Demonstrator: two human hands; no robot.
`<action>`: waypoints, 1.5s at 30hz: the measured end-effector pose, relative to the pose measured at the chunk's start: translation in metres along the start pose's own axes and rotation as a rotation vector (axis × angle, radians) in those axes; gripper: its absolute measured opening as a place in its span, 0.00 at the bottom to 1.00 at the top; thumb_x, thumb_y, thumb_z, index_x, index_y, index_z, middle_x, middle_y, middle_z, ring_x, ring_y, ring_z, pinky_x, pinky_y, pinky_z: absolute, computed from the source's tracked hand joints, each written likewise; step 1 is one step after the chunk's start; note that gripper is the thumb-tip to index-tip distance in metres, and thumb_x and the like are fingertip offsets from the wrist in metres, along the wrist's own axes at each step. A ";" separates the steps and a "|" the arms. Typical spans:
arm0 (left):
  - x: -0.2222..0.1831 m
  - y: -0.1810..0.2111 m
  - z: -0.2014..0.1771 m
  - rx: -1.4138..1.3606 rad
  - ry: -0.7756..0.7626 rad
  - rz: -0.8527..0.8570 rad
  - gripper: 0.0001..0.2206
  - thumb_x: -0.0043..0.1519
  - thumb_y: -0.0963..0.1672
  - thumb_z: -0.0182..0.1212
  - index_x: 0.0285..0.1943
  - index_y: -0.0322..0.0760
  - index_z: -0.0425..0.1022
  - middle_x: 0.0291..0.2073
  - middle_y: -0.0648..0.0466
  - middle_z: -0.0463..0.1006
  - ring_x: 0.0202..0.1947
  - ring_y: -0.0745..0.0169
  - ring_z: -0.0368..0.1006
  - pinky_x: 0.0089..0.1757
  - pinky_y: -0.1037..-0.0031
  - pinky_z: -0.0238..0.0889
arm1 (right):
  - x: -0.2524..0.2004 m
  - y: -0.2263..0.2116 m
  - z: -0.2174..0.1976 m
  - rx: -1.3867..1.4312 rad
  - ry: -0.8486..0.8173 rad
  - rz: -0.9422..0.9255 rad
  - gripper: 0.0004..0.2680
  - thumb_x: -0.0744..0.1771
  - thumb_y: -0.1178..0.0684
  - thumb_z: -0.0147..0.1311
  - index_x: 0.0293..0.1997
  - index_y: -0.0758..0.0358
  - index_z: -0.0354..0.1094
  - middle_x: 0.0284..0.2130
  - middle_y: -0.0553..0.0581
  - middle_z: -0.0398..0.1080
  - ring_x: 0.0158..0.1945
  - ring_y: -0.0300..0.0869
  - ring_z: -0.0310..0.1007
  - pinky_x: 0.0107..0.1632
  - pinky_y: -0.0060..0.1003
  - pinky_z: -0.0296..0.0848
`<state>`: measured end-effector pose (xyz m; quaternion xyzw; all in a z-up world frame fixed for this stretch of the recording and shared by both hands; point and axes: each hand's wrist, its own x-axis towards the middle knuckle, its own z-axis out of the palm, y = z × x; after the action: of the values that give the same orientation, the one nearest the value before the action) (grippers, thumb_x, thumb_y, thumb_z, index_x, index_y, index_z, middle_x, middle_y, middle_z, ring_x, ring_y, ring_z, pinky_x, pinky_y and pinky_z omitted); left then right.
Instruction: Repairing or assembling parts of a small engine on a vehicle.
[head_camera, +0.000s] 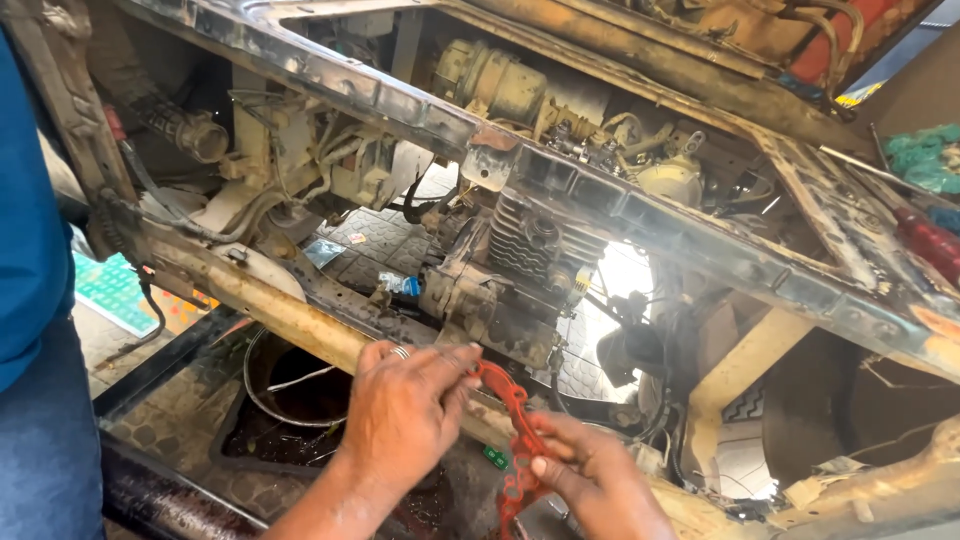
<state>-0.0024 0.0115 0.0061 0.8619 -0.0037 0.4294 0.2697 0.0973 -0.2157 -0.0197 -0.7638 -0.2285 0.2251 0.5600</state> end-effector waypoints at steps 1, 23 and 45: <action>0.000 -0.002 0.000 0.017 0.012 -0.020 0.11 0.57 0.45 0.66 0.48 0.43 0.82 0.39 0.57 0.85 0.38 0.57 0.79 0.46 0.60 0.57 | -0.001 -0.002 -0.001 0.010 0.010 0.006 0.19 0.61 0.64 0.58 0.59 0.62 0.68 0.41 0.51 0.81 0.42 0.35 0.81 0.45 0.32 0.82; -0.001 -0.002 0.005 0.009 0.011 -0.088 0.12 0.57 0.45 0.65 0.48 0.40 0.82 0.38 0.55 0.85 0.35 0.54 0.79 0.44 0.61 0.61 | -0.016 -0.040 0.009 -0.696 0.353 -0.007 0.09 0.66 0.47 0.63 0.37 0.61 0.81 0.21 0.57 0.78 0.26 0.40 0.76 0.37 0.36 0.74; -0.006 0.024 0.012 -0.022 0.048 0.174 0.12 0.56 0.44 0.67 0.48 0.41 0.83 0.40 0.54 0.84 0.37 0.52 0.77 0.47 0.57 0.59 | -0.018 -0.046 0.011 -0.369 0.256 0.051 0.11 0.65 0.53 0.62 0.51 0.59 0.80 0.28 0.59 0.81 0.23 0.41 0.79 0.30 0.39 0.77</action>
<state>-0.0036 -0.0160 0.0069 0.8449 -0.0769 0.4715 0.2407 0.0725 -0.2061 0.0231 -0.8813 -0.1735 0.0948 0.4293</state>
